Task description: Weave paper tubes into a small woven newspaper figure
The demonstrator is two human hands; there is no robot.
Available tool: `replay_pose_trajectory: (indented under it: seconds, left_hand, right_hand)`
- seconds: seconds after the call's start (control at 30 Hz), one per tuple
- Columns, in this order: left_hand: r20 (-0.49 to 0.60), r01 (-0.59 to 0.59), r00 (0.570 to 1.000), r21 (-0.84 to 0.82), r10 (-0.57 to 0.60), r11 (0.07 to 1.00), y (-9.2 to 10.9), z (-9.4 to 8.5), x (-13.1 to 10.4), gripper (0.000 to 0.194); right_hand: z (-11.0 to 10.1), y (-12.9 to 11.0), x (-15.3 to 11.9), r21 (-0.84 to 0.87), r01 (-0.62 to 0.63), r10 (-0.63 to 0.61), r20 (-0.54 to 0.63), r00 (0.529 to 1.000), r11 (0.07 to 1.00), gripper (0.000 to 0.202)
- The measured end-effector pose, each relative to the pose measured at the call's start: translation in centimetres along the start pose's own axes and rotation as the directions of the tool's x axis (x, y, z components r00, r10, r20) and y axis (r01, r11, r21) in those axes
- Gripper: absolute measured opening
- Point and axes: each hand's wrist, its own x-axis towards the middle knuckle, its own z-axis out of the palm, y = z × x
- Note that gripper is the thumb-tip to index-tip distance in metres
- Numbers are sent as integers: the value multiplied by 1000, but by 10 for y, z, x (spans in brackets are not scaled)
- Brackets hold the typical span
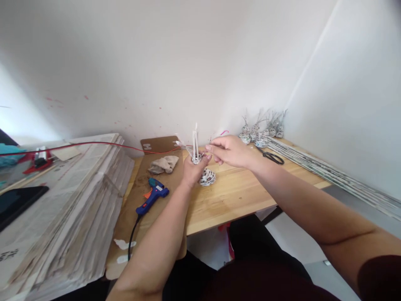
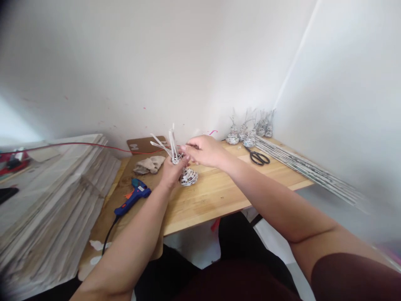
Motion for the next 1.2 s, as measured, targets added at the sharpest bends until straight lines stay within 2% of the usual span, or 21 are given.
replay_pose_trajectory:
  seconds: [0.03, 0.1, 0.17, 0.23, 0.3, 0.37, 0.43, 0.57, 0.7, 0.8, 0.97, 1.07, 1.2]
  left_hand:
    - [27, 59, 998, -82, -57, 995, 3, 1, -1, 49]
    - [97, 153, 986, -199, -135, 968, 7, 3, -2, 54]
    - [167, 200, 972, -237, -163, 951, 9, 4, -4, 54]
    - [212, 229, 960, -214, -184, 950, 9, 5, -5, 52]
    - [230, 245, 951, -165, -205, 955, 8, 5, -7, 50]
    - [246, 225, 949, -98, -196, 969, 6, 5, -8, 47]
    - [258, 164, 954, -12, -156, 986, 4, 4, -8, 37]
    - [246, 3, 968, 155, -42, 988, 2, 3, -7, 18]
    - [228, -98, 972, 154, 61, 983, 7, 7, -7, 22]
    - [247, -41, 969, 101, 15, 994, 10, 7, -8, 31]
    - [351, 74, 935, -71, -45, 995, 10, 0, -6, 47]
    - [408, 163, 909, -160, -85, 974, 11, -3, -3, 50]
    - [387, 115, 921, -132, -56, 985, 12, -3, -3, 52]
  right_hand:
    - [-3, 0, -4, -29, 18, -19, -28, 999, 999, 39]
    - [-6, 5, -11, -60, -15, 16, 22, 1000, 998, 42]
    - [-3, 13, -16, -144, -52, 59, 47, 997, 988, 41]
    - [3, 22, -18, -160, -61, 55, -39, 998, 985, 32]
    - [8, 27, -16, -133, -50, 33, -132, 991, 990, 33]
    - [12, 27, -13, -116, -44, 30, -116, 993, 992, 37]
    - [16, 22, -7, -84, -53, 50, -38, 998, 995, 33]
    - [24, 10, 5, -161, -44, 27, -106, 994, 986, 31]
    - [28, 1, 14, -199, -78, 65, -69, 996, 977, 21]
    - [23, -2, 17, -198, -122, 112, -59, 992, 972, 10]
    - [5, -3, 20, -209, -125, 127, -5, 992, 970, 11]
    - [1, -1, 21, -110, -120, 125, 46, 991, 987, 8]
    - [2, 6, 21, 43, -127, 123, 87, 989, 991, 10]
